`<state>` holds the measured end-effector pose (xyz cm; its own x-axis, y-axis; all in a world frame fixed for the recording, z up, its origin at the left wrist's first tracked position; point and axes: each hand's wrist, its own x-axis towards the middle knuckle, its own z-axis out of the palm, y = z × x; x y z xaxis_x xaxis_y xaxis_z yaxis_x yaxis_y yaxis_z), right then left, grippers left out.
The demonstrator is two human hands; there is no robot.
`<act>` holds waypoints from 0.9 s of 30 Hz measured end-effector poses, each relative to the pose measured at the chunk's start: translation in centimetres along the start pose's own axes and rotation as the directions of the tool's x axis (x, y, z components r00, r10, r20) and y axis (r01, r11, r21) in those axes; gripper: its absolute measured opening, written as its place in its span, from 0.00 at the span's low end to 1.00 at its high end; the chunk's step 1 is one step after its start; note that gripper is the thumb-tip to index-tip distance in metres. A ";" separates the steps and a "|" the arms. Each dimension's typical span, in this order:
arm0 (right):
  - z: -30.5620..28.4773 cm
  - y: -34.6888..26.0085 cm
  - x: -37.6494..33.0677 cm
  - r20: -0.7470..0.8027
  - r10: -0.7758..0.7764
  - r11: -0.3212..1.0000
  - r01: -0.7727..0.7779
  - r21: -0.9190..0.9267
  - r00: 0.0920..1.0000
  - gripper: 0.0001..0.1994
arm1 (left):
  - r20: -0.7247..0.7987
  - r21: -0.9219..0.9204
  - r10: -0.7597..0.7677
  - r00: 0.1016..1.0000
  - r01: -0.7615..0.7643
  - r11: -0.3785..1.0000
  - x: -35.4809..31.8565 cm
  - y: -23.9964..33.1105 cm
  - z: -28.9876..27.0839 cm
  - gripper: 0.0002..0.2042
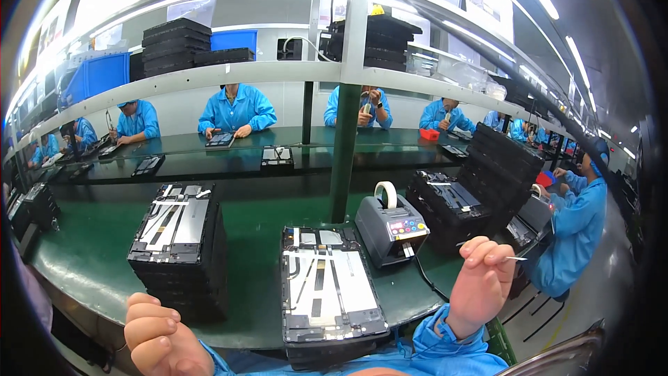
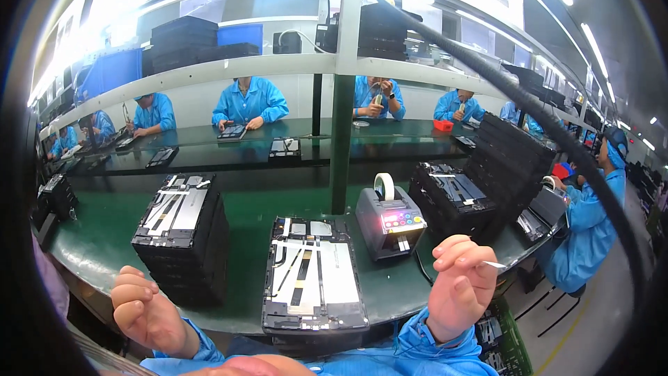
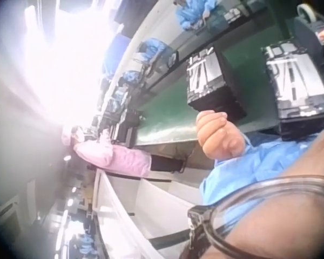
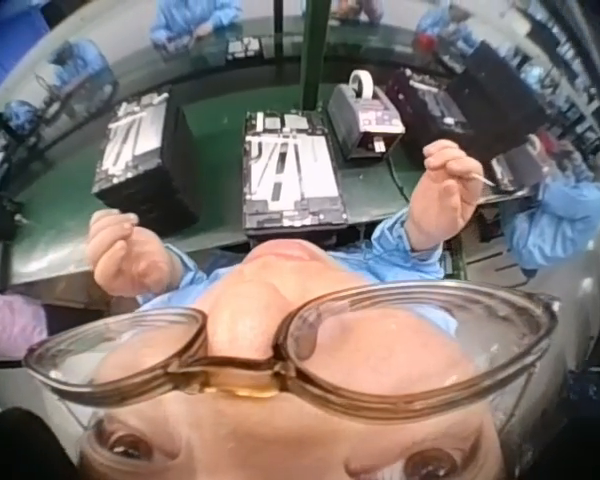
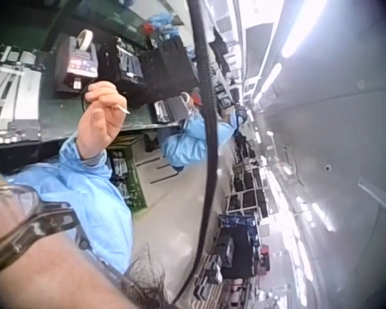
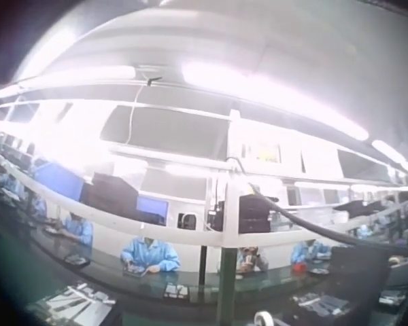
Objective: The person assembles electronic devices by applying adhesive tape to the device housing with a tape dispenser, then securing internal ribbon cables by hand.
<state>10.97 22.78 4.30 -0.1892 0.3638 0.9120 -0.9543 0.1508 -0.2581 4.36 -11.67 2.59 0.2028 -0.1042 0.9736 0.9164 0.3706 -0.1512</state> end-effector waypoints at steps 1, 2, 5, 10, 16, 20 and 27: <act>-0.2 0.2 -0.2 -0.018 0.034 0.999 -0.034 0.002 0.999 0.12 | 0.009 -0.007 -0.014 1.000 0.014 1.000 0.0 -0.1 0.0 0.15; -0.2 0.3 -0.3 -0.021 0.050 0.999 -0.050 0.004 0.999 0.11 | 0.008 -0.007 -0.013 1.000 0.013 1.000 -0.1 0.0 0.1 0.15; -0.3 0.7 -0.8 -0.002 0.144 0.990 -0.144 0.003 0.990 0.10 | 0.021 0.011 -0.040 0.999 0.039 0.999 0.0 0.4 0.7 0.15; -0.6 1.8 -2.1 0.103 0.366 0.924 -0.374 0.079 0.925 0.07 | 0.251 -0.007 -0.134 0.959 0.141 0.990 -0.3 0.9 0.6 0.15; -1.2 2.7 -4.4 0.089 0.621 0.783 -0.621 -0.035 0.779 0.05 | 0.533 -0.053 -0.166 0.829 0.229 0.972 -2.0 -0.9 3.7 0.14; -1.6 3.2 -5.1 0.144 0.685 0.725 -0.687 -0.040 0.714 0.04 | 0.656 0.002 -0.207 0.726 0.273 0.962 -2.7 -0.9 3.9 0.15; -2.1 5.2 -6.2 0.110 0.743 0.636 -0.645 -0.423 0.661 0.06 | 0.725 -0.023 -0.233 0.648 0.361 0.932 -4.0 -1.8 5.6 0.16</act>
<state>7.71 23.22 -3.38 -0.8590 0.2516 0.4458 -0.3874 0.2497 -0.8875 -0.08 -6.73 -0.03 -0.3325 0.5149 0.7902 0.9354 0.2871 0.2065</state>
